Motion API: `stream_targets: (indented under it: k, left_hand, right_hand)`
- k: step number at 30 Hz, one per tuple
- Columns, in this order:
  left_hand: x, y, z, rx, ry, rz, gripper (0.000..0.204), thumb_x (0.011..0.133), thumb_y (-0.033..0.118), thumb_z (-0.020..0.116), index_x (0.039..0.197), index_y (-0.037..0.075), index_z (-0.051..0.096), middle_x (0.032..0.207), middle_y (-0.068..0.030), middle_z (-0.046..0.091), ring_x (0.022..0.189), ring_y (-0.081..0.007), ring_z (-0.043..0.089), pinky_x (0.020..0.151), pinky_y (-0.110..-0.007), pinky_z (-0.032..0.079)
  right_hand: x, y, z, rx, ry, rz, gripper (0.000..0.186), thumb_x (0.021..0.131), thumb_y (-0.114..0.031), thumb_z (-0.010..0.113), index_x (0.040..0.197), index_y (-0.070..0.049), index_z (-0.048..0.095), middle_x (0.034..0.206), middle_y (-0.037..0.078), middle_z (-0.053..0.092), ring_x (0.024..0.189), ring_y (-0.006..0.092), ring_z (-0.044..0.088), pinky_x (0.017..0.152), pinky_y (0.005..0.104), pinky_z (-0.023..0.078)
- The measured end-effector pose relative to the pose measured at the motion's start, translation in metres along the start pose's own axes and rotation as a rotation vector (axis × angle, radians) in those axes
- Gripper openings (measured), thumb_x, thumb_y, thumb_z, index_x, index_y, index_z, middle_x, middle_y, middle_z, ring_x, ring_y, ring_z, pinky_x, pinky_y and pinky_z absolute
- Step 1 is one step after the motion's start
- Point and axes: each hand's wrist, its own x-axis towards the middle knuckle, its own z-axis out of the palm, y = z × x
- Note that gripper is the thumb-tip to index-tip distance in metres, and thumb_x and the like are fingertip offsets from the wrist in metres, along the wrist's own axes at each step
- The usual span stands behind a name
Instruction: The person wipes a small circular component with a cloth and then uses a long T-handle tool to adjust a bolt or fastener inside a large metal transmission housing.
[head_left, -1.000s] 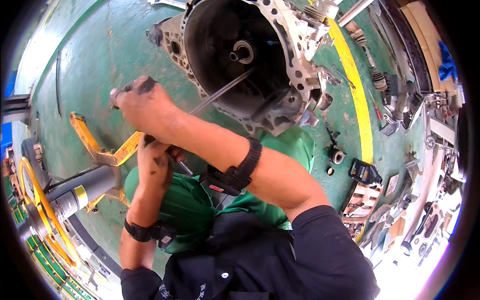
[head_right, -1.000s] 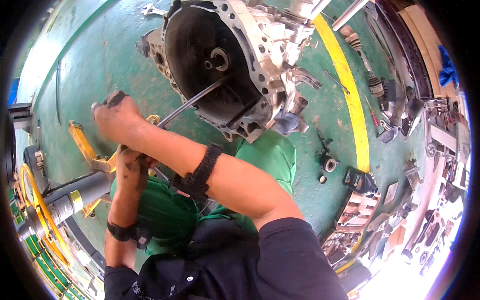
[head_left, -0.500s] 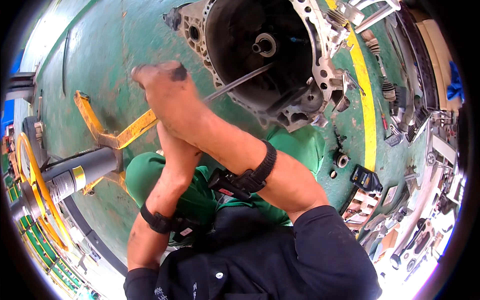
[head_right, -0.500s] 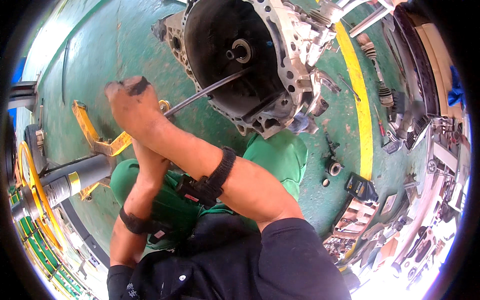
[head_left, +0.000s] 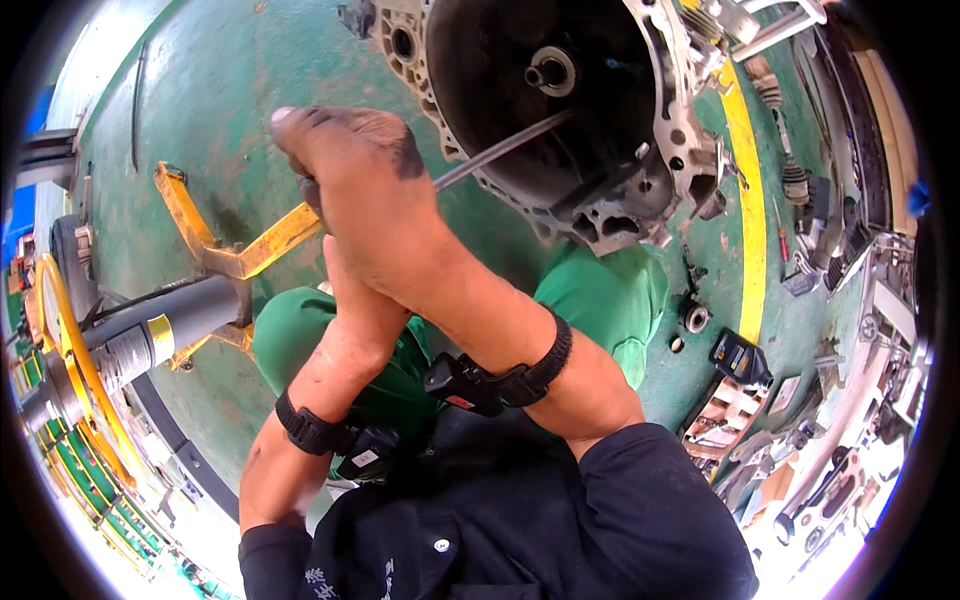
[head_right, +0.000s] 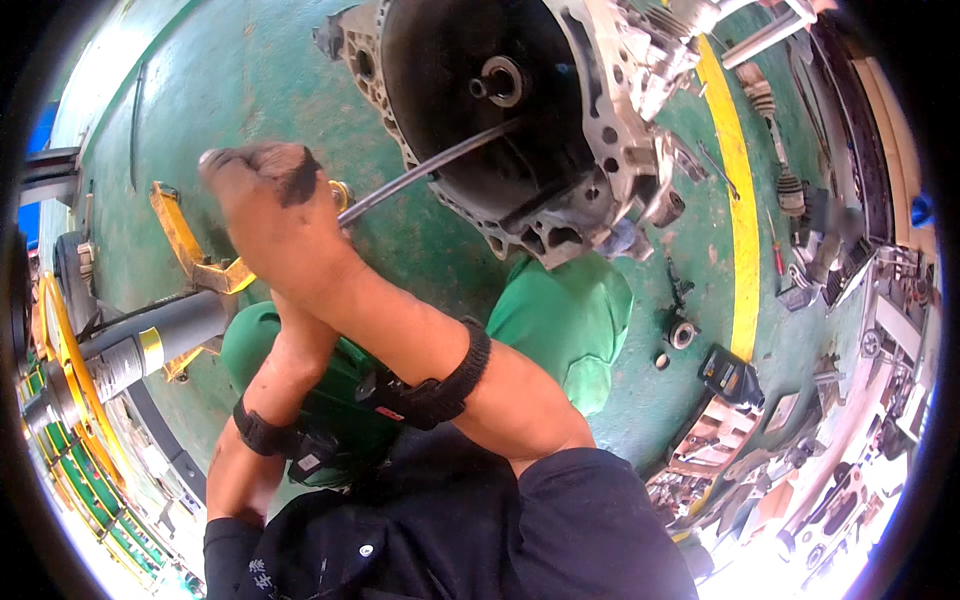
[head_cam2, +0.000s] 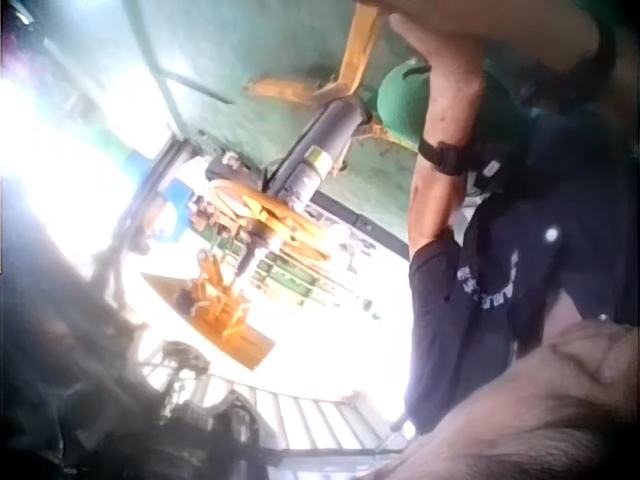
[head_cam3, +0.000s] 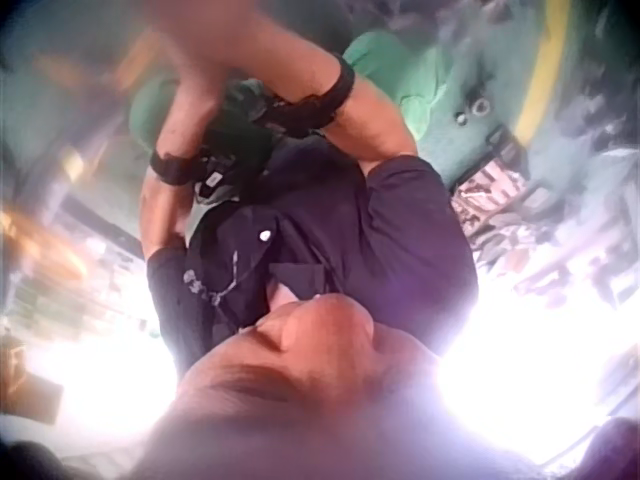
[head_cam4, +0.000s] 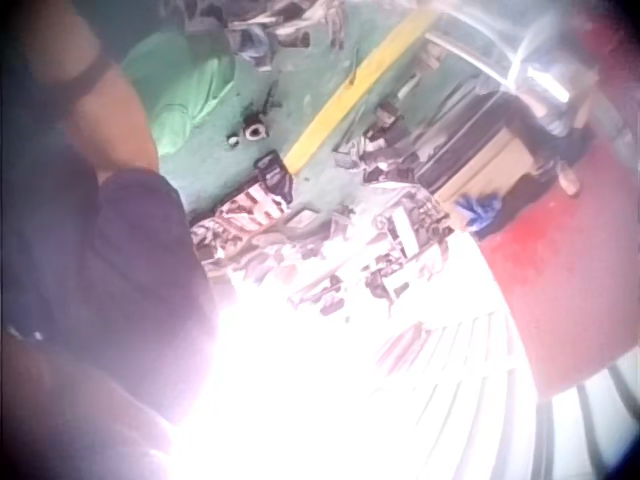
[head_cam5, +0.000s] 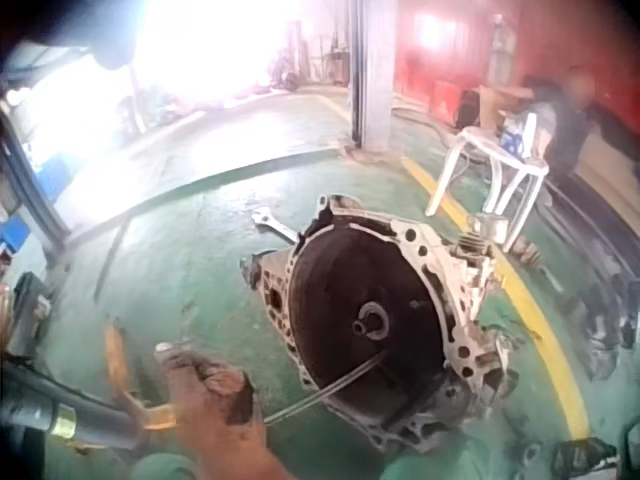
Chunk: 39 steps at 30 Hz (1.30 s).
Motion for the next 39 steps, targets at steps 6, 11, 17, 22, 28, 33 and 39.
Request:
stream_targets:
  k: [6,11,17,22,28,33,39]
  left_hand:
    - [-0.013,-0.025,0.017,-0.396,-0.03,-0.223,0.027,0.086,0.011,0.068,0.111,0.004,0.061,0.104,-0.0061,0.065,0.099,-0.0172,0.062,0.079,-0.03,0.048]
    - [-0.011,-0.027,0.017,-0.532,-0.066,-0.276,0.018,0.089,0.008,0.062,0.106,0.003,0.061,0.102,-0.0057,0.064,0.098,-0.0138,0.061,0.077,-0.029,0.048]
    - [-0.007,-0.021,0.016,-0.588,-0.09,-0.308,0.017,0.087,0.007,0.063,0.104,0.003,0.061,0.099,-0.0053,0.064,0.096,-0.0131,0.061,0.075,-0.029,0.048]
    - [-0.001,-0.021,0.009,-0.644,-0.107,-0.343,0.016,0.086,0.007,0.063,0.102,0.003,0.061,0.096,-0.005,0.064,0.094,-0.0125,0.06,0.074,-0.029,0.048]
    - [-0.001,-0.021,0.008,-0.684,-0.115,-0.372,0.015,0.085,0.006,0.064,0.1,0.003,0.061,0.093,-0.0047,0.063,0.091,-0.0118,0.06,0.072,-0.028,0.048]
    - [0.001,-0.02,0.006,-0.723,-0.133,-0.395,0.015,0.084,0.005,0.064,0.098,0.002,0.061,0.091,-0.0044,0.063,0.089,-0.0112,0.059,0.071,-0.028,0.048]
    - [0.005,-0.019,0.002,-0.816,-0.167,-0.452,0.014,0.083,0.004,0.065,0.096,0.002,0.061,0.088,-0.004,0.062,0.087,-0.0104,0.059,0.069,-0.028,0.048]
  right_hand:
    - [-0.006,-0.007,-0.001,-0.037,0.038,-0.076,0.011,0.083,-0.006,0.053,0.075,0.002,0.053,0.068,0.02,0.048,0.057,0.034,0.049,0.054,0.0355,0.04]
    - [-0.01,0.0,-0.004,-0.12,0.082,-0.245,0.014,0.088,-0.008,0.056,0.077,-0.001,0.054,0.061,0.003,0.047,0.051,0.0101,0.042,0.045,0.026,0.034]
    - [-0.008,-0.028,-0.003,0.551,0.114,0.514,0.035,0.091,-0.025,0.057,0.065,-0.005,0.046,0.06,-0.002,0.043,0.05,0.0078,0.035,0.046,0.0235,0.028]
    - [-0.014,-0.019,-0.005,0.362,0.098,0.285,0.025,0.091,-0.016,0.054,0.071,0.0,0.051,0.06,0.005,0.046,0.056,0.0096,0.042,0.053,0.0279,0.036]
    - [-0.023,-0.014,-0.001,0.465,0.193,0.097,0.023,0.093,-0.013,0.051,0.073,-0.001,0.053,0.059,0.001,0.045,0.051,0.0079,0.036,0.045,0.0242,0.029]
    - [-0.022,-0.014,-0.008,0.435,0.09,0.134,0.018,0.093,-0.008,0.05,0.078,0.0,0.054,0.059,0.002,0.045,0.05,0.008,0.036,0.044,0.0241,0.029]
    - [-0.025,-0.012,-0.003,0.369,0.143,-0.048,0.015,0.092,-0.003,0.049,0.079,-0.001,0.055,0.06,0.003,0.043,0.05,0.0084,0.033,0.043,0.0243,0.027]
